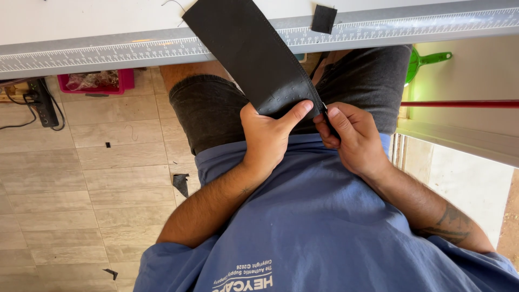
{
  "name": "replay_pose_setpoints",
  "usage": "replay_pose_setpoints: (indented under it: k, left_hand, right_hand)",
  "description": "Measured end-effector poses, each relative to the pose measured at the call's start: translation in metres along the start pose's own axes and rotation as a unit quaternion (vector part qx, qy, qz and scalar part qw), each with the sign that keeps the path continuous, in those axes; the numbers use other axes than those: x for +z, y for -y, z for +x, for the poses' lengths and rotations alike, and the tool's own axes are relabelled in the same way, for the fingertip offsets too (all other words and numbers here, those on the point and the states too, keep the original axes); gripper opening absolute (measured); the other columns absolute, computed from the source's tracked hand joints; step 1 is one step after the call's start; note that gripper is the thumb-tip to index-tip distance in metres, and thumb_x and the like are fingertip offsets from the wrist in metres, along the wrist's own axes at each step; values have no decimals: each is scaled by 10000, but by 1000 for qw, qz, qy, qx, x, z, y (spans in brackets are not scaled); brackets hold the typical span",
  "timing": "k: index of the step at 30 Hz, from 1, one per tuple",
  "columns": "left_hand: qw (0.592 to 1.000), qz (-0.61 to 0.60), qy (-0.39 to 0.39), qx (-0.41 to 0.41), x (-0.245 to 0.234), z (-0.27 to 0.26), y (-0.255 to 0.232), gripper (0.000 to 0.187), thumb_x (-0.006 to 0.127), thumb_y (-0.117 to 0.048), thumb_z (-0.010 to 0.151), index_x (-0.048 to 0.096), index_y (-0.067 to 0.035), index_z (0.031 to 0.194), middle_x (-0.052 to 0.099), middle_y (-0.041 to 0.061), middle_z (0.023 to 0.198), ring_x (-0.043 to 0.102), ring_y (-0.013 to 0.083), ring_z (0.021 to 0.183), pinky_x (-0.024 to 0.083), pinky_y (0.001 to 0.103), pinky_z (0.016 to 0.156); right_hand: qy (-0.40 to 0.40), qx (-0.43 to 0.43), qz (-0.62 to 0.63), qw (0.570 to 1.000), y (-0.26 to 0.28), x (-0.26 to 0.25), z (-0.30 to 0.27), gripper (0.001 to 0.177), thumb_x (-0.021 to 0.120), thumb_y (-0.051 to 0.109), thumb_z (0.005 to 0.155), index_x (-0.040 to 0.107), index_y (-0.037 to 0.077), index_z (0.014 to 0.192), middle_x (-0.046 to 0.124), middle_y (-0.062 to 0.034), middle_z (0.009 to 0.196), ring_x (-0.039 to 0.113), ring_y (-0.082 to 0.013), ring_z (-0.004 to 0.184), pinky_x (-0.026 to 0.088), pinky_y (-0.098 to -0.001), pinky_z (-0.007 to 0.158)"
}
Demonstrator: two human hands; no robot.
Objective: Aligning leather strips at a sewing machine and organizing leather components on a workshop table for assembly.
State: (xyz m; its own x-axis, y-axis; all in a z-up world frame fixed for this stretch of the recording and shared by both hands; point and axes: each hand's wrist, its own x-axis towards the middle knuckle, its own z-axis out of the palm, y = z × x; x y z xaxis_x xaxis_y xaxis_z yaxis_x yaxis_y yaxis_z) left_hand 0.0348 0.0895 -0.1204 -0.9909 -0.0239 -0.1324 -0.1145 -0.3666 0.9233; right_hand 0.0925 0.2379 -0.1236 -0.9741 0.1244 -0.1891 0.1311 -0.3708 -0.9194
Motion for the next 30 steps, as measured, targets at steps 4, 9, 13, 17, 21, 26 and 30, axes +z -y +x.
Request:
replay_pose_setpoints:
  k: [4, 9, 13, 17, 21, 26, 30]
  left_hand:
    - [1000, 5, 0, 0, -1, -1, 2, 300, 919, 35, 718, 769, 6, 976, 776, 92, 878, 703, 121, 887, 613, 348, 784]
    - [1000, 14, 9, 8, -2, -2, 3, 317, 925, 25, 718, 772, 1, 995, 781, 101, 898, 713, 138, 903, 610, 355, 805]
    - [1000, 9, 9, 8, -1, -1, 6, 318, 925, 25, 719, 772, 0, 997, 778, 97, 896, 710, 135, 903, 609, 354, 801]
    - [1000, 10, 4, 12, -3, -2, 6, 319, 927, 18, 721, 773, -1, 1000, 781, 100, 908, 714, 138, 916, 610, 353, 809]
    - [1000, 14, 6, 11, -3, -1, 4, 322, 928, 17, 722, 771, 2, 1002, 781, 98, 909, 716, 136, 912, 612, 351, 823]
    - [1000, 13, 4, 12, -4, 0, 8, 317, 925, 21, 723, 774, -2, 1000, 782, 100, 908, 710, 133, 915, 610, 351, 809]
    - [1000, 8, 2, 10, -5, 0, 10, 316, 922, 22, 726, 775, -3, 1004, 782, 99, 913, 708, 128, 913, 611, 348, 815]
  right_hand:
    - [0, 0, -6, 1000, -5, -3, 0, 312, 474, 105, 1110, 627, -128, 970, 461, -132, 639, 350, -59, 468, 358, -221, 394]
    - [-13, -7, -20, 1000, -10, -7, -3, 311, 476, 77, 1115, 629, -133, 944, 433, -100, 620, 302, -42, 488, 321, -199, 410]
    - [-23, -15, -10, 1000, -3, 0, -1, 326, 452, 96, 1125, 627, -128, 965, 433, -110, 635, 304, -44, 502, 331, -198, 429]
    - [-14, -11, -10, 1000, -6, 0, -3, 307, 467, 84, 1107, 637, -132, 970, 468, -133, 644, 333, -46, 500, 350, -213, 426]
    - [-13, -8, -10, 1000, -4, 2, -4, 306, 464, 77, 1095, 639, -144, 977, 470, -137, 642, 342, -50, 492, 365, -220, 422]
    - [-4, -6, -10, 1000, -6, 0, -3, 308, 468, 84, 1093, 634, -147, 975, 468, -139, 648, 340, -50, 498, 362, -218, 420]
    - [-2, -6, -7, 1000, -8, -1, -4, 304, 467, 80, 1092, 632, -151, 984, 467, -142, 650, 336, -53, 498, 367, -225, 413]
